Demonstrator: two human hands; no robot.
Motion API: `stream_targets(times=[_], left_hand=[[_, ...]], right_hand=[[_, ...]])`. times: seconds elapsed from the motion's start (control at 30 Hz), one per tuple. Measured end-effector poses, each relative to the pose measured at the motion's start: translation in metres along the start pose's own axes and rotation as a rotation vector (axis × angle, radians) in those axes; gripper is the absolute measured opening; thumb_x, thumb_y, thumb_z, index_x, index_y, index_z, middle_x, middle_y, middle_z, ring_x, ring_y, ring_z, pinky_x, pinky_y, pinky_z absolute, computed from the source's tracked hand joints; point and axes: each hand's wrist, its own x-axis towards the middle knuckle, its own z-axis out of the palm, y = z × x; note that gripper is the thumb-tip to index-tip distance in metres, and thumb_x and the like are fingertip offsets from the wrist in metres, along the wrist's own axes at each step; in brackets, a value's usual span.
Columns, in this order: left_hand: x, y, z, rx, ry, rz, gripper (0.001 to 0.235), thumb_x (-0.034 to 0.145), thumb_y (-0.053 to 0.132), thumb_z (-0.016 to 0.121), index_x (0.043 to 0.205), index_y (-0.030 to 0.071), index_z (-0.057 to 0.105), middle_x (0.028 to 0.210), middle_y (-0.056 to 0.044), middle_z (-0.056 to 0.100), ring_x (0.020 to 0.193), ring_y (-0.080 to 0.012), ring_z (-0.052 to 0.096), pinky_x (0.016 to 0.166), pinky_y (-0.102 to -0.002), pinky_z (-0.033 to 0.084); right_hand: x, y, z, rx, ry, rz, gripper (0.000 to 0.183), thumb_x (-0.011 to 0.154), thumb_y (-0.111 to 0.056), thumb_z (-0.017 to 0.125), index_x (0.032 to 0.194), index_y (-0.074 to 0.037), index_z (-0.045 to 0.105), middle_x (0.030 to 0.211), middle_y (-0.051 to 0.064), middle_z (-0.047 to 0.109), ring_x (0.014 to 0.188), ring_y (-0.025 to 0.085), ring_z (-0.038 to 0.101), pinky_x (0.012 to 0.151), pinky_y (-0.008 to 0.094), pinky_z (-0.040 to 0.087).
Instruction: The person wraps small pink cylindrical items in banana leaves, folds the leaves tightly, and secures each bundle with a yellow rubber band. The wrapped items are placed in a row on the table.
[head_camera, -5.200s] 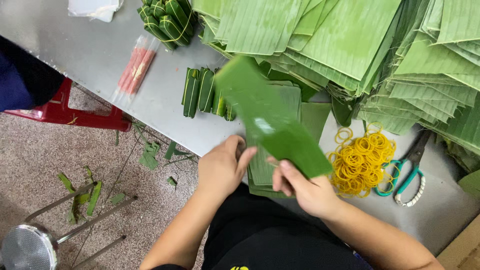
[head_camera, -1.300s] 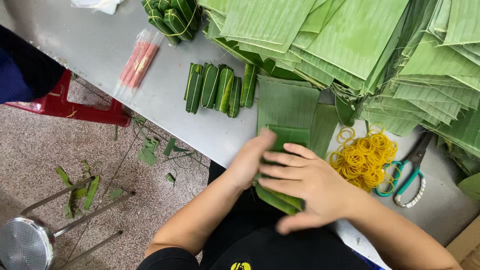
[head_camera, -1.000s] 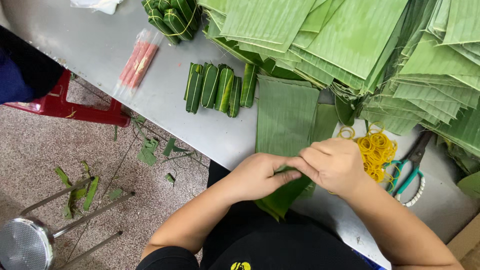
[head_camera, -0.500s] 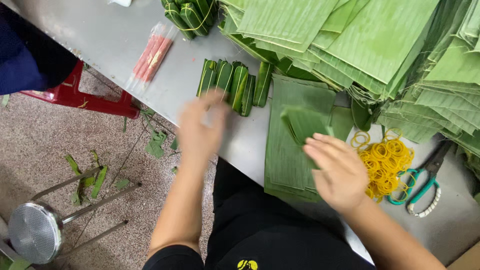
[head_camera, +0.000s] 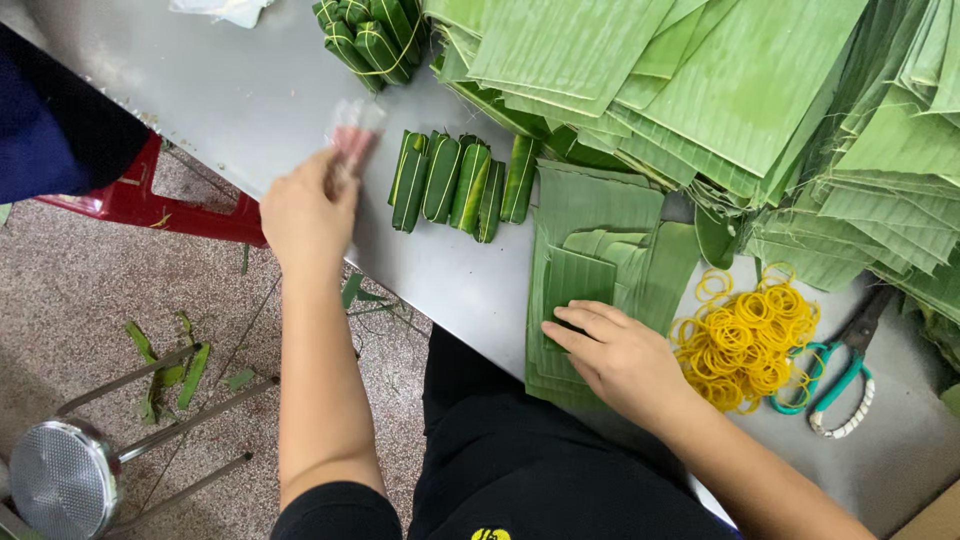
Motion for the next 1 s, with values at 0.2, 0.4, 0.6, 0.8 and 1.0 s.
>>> stream_targets(times=[0.2, 0.4, 0.6, 0.8, 1.0], left_hand=[[-0.022, 0.007, 0.003, -0.025, 0.120, 0.024, 0.027, 0.096, 0.029, 0.079, 0.118, 0.013, 0.074, 0.100, -0.013, 0.072, 0.092, -0.0346, 0.066, 0.078, -0.047, 0.051], [-0.011, 0.024, -0.005, -0.082, -0.020, -0.161, 0.025, 0.088, 0.027, 0.081, 0.107, 0.012, 0.074, 0.100, -0.012, 0.070, 0.098, -0.0333, 0.064, 0.082, -0.047, 0.051], [-0.013, 0.042, -0.034, -0.185, 0.041, -0.127, 0.054, 0.078, 0.014, 0.085, 0.129, 0.006, 0.067, 0.097, -0.010, 0.073, 0.091, -0.0290, 0.067, 0.076, -0.044, 0.051], [-0.064, 0.065, -0.054, -1.039, -0.378, -0.216, 0.053, 0.080, 0.006, 0.084, 0.131, 0.011, 0.069, 0.106, -0.007, 0.076, 0.079, -0.0119, 0.074, 0.066, -0.026, 0.061], [-0.113, 0.113, -0.005, -1.481, -1.025, -0.252, 0.043, 0.093, 0.017, 0.075, 0.133, 0.004, 0.066, 0.104, -0.011, 0.078, 0.094, -0.0186, 0.076, 0.077, -0.031, 0.063]], right_hand=[[0.000, -0.001, -0.001, 0.005, -0.026, 0.010, 0.045, 0.078, -0.011, 0.073, 0.123, -0.015, 0.071, 0.126, 0.007, 0.069, 0.121, 0.029, 0.062, 0.094, 0.038, 0.053], [0.002, -0.003, -0.002, -0.005, -0.037, 0.024, 0.045, 0.078, -0.014, 0.074, 0.123, -0.014, 0.070, 0.127, 0.006, 0.068, 0.122, 0.028, 0.061, 0.094, 0.037, 0.053], [0.001, -0.002, -0.002, 0.045, -0.028, 0.028, 0.041, 0.082, -0.024, 0.076, 0.121, -0.012, 0.070, 0.128, 0.007, 0.068, 0.123, 0.029, 0.061, 0.096, 0.038, 0.052], [0.002, 0.003, -0.011, 0.192, -0.070, 0.107, 0.048, 0.089, -0.035, 0.072, 0.128, -0.008, 0.068, 0.129, 0.013, 0.068, 0.124, 0.034, 0.060, 0.101, 0.043, 0.049], [-0.010, 0.014, -0.014, 0.560, -0.013, 0.212, 0.045, 0.097, -0.026, 0.063, 0.135, -0.003, 0.062, 0.120, 0.015, 0.069, 0.112, 0.032, 0.065, 0.096, 0.039, 0.049]])
